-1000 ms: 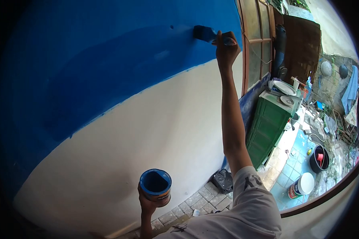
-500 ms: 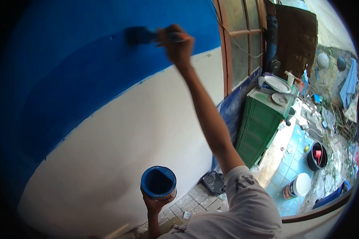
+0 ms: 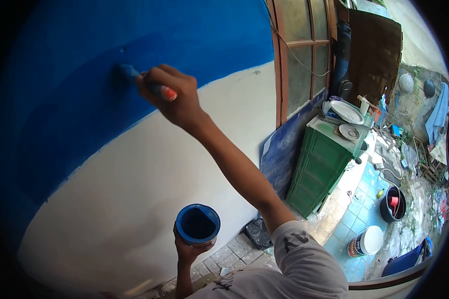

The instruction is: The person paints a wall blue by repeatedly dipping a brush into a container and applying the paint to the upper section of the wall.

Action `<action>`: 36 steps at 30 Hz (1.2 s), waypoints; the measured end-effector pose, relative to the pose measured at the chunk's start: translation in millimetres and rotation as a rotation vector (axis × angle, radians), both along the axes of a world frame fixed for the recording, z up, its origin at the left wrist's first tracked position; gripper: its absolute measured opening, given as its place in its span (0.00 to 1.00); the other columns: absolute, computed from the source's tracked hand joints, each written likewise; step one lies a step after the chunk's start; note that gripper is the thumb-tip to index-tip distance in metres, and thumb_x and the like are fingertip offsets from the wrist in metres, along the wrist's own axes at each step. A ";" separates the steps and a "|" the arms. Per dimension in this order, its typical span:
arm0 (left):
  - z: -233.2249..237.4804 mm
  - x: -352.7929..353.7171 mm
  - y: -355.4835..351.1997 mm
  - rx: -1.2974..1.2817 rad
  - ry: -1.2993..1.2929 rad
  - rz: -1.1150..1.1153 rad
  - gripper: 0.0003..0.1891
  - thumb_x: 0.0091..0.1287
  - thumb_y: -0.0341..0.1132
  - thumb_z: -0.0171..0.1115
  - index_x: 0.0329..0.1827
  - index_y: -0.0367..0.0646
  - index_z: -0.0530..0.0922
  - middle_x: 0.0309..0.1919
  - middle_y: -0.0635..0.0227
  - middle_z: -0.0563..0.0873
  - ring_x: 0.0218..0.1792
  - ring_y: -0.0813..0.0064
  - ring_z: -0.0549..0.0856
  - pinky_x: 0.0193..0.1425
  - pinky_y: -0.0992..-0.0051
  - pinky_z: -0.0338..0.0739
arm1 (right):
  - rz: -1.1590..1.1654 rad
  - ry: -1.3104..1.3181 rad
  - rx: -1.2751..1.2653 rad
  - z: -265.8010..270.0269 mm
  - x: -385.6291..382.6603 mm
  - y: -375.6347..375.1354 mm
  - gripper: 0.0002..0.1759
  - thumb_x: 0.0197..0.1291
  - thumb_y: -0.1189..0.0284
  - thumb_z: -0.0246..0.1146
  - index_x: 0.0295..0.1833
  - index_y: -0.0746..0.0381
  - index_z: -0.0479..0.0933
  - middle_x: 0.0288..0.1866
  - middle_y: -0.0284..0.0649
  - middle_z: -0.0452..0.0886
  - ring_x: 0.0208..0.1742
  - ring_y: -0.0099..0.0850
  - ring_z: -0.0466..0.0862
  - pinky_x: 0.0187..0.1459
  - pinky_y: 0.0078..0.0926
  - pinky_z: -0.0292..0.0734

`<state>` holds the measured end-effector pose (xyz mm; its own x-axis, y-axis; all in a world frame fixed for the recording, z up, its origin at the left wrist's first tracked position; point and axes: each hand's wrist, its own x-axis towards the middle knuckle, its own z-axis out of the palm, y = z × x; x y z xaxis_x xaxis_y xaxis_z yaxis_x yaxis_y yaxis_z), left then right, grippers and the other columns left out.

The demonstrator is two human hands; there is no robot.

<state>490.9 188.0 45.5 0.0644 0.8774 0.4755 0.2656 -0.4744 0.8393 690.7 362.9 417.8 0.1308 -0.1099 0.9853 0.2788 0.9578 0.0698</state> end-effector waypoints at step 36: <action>7.3 -64.6 -49.9 0.025 0.035 0.375 0.69 0.37 0.41 0.97 0.83 0.41 0.58 0.72 0.55 0.76 0.73 0.57 0.78 0.78 0.56 0.75 | -0.370 0.411 -0.086 -21.6 22.8 26.0 0.04 0.69 0.78 0.73 0.41 0.65 0.84 0.37 0.40 0.88 0.36 0.29 0.87 0.40 0.28 0.82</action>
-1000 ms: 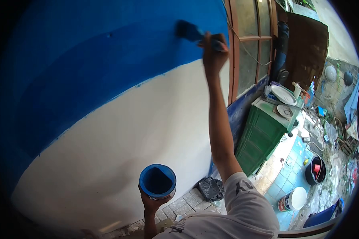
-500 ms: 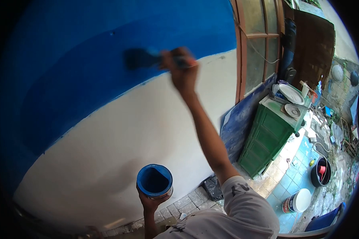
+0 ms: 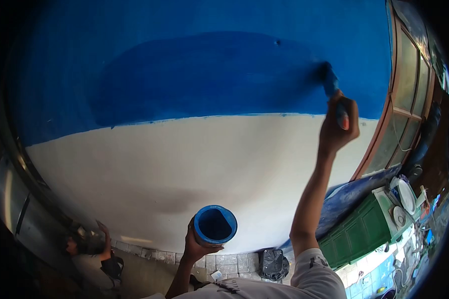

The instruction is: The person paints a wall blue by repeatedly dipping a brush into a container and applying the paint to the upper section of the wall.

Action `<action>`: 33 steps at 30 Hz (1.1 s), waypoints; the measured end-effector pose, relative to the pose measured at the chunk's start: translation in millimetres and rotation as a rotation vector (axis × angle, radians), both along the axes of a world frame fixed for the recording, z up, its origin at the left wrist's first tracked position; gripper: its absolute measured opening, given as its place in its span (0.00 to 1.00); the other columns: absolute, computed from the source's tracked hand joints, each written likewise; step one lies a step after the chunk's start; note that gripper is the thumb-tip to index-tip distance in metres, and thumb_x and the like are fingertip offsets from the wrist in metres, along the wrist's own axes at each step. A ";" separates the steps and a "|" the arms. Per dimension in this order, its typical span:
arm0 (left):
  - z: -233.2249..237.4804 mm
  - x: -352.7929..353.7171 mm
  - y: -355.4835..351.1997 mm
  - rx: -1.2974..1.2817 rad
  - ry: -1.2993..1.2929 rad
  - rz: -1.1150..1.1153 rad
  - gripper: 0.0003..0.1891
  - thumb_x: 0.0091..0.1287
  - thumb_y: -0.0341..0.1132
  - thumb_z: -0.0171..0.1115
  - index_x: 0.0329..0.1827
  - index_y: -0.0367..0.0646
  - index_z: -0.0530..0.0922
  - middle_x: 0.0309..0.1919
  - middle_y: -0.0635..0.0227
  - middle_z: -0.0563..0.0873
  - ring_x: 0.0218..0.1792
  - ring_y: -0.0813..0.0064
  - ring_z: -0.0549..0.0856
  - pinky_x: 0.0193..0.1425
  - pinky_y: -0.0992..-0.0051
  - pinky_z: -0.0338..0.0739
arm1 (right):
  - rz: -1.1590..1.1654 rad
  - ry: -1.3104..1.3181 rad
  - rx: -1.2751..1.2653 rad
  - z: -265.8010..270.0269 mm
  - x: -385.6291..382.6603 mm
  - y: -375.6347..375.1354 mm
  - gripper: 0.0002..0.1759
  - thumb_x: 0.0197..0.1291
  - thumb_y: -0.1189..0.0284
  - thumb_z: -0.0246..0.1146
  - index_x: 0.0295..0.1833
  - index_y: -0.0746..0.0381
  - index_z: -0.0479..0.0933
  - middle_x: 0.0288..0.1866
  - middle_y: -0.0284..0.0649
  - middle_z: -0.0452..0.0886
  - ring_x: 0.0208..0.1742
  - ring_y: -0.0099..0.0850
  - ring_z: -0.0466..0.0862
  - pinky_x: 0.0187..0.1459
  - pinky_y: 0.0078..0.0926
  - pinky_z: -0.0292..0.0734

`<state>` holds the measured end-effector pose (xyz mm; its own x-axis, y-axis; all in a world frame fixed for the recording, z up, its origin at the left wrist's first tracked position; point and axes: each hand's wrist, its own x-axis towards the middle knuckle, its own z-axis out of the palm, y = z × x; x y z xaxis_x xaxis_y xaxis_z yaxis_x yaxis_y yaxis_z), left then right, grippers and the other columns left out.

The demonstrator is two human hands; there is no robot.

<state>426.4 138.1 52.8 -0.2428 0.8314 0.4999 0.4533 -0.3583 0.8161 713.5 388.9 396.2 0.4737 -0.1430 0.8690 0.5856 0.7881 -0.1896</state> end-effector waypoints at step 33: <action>-5.5 -216.6 -99.1 0.021 -0.069 -0.018 0.70 0.35 0.40 0.97 0.83 0.41 0.59 0.70 0.56 0.77 0.71 0.59 0.80 0.77 0.57 0.76 | -0.029 -0.234 0.167 40.7 -294.2 -108.2 0.08 0.62 0.79 0.73 0.39 0.58 0.80 0.37 0.40 0.84 0.34 0.41 0.83 0.35 0.31 0.80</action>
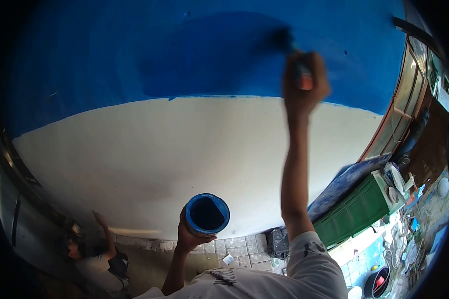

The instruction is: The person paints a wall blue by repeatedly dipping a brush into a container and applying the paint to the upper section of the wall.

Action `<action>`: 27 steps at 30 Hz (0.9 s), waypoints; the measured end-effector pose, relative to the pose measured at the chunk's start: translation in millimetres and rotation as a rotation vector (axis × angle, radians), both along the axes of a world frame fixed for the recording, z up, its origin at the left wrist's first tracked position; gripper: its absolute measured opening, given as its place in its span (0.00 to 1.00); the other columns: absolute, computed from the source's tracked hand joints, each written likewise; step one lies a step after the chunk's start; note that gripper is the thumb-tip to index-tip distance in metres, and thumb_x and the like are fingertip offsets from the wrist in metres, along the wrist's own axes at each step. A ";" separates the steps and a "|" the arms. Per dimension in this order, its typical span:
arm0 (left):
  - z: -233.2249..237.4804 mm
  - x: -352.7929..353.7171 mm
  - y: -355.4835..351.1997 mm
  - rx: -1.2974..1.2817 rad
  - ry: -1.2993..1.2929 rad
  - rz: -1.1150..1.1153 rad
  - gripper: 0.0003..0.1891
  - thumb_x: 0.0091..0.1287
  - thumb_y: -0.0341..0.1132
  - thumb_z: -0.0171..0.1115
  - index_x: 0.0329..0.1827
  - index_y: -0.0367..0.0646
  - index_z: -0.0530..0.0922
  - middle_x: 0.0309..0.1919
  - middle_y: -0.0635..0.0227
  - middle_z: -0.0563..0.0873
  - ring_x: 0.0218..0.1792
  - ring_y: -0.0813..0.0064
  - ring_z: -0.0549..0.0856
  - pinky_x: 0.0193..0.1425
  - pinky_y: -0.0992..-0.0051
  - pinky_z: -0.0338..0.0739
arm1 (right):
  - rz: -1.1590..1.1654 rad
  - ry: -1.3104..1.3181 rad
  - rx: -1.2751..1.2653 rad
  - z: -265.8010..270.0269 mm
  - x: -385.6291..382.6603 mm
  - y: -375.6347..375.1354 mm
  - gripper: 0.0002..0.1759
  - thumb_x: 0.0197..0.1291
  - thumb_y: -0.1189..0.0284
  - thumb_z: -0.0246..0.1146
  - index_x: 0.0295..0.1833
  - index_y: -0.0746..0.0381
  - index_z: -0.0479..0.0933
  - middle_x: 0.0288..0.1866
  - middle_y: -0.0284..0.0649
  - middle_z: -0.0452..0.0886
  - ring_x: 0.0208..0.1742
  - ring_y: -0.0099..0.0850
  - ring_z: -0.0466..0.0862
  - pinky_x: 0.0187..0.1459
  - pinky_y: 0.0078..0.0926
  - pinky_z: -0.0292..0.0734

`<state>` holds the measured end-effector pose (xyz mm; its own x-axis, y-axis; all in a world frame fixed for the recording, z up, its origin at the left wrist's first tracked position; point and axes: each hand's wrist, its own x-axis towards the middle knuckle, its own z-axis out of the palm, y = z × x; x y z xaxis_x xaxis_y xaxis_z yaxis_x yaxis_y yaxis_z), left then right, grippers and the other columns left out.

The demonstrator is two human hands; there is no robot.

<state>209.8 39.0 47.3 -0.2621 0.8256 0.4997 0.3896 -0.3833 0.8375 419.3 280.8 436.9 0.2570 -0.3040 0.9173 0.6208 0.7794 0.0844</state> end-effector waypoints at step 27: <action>-31.4 -90.0 -59.5 -0.038 -0.190 -0.001 0.63 0.34 0.38 0.96 0.78 0.46 0.64 0.66 0.62 0.78 0.66 0.63 0.81 0.73 0.58 0.78 | 0.372 0.185 -0.265 1.4 109.5 13.7 0.10 0.75 0.74 0.68 0.38 0.66 0.79 0.33 0.41 0.88 0.33 0.30 0.92 0.30 0.28 0.88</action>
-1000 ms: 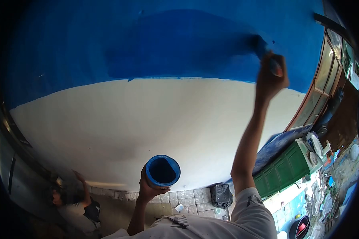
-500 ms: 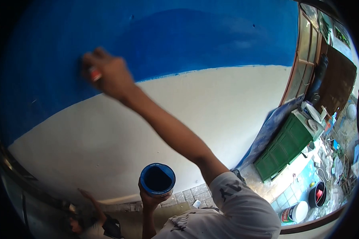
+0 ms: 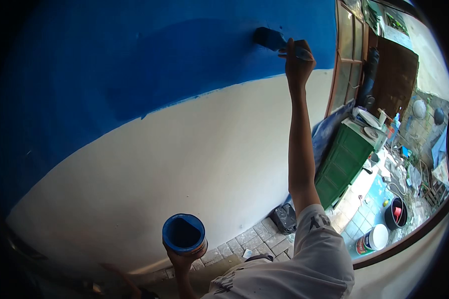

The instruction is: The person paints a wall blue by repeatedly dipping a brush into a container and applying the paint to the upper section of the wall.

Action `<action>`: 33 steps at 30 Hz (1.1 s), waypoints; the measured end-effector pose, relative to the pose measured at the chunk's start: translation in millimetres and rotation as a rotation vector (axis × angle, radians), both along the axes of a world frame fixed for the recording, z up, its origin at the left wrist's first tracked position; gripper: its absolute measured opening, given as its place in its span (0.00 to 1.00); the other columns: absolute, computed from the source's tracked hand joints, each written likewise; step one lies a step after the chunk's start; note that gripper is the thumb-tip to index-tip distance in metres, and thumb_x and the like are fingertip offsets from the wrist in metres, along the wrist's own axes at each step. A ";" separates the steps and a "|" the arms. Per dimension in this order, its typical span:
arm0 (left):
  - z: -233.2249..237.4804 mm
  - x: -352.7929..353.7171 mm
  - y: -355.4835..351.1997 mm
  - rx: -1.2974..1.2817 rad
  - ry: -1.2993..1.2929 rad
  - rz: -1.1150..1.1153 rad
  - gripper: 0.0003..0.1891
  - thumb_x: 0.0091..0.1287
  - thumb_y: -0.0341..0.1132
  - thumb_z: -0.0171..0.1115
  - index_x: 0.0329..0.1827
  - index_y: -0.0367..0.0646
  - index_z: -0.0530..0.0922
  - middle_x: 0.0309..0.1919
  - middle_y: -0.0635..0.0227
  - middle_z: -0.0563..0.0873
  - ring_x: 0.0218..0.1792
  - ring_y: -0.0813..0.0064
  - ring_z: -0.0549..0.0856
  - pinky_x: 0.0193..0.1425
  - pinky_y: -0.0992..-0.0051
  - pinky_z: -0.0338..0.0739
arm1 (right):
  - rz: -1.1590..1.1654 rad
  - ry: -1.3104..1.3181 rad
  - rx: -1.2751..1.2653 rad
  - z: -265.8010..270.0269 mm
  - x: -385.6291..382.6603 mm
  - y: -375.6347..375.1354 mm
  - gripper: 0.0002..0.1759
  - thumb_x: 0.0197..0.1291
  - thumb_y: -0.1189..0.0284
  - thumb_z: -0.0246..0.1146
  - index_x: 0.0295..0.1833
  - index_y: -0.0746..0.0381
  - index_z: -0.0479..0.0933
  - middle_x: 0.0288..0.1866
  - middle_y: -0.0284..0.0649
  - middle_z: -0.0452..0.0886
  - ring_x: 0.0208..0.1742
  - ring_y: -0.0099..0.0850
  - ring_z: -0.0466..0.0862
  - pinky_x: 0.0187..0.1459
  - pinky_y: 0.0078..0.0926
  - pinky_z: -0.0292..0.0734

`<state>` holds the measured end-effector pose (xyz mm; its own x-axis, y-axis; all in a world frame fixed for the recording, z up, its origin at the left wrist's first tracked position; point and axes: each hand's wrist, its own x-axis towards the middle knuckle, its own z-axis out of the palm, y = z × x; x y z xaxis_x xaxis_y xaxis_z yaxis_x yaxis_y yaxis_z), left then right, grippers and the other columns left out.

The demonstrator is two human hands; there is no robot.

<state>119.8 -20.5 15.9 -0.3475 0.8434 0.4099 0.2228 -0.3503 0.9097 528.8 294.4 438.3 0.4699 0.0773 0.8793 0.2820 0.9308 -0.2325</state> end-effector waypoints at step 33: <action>-2.4 217.1 136.4 -0.001 0.052 -0.028 0.71 0.31 0.44 0.98 0.82 0.42 0.60 0.71 0.59 0.75 0.71 0.60 0.78 0.77 0.58 0.71 | -0.274 -0.348 0.173 -15.2 132.0 57.3 0.06 0.67 0.77 0.74 0.41 0.62 0.82 0.37 0.43 0.86 0.34 0.38 0.88 0.36 0.32 0.82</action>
<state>336.9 115.8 13.5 -0.3017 0.8529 0.4262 0.2598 -0.3566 0.8974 660.8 351.7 423.1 0.1273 -0.1697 0.9772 0.5565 0.8278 0.0713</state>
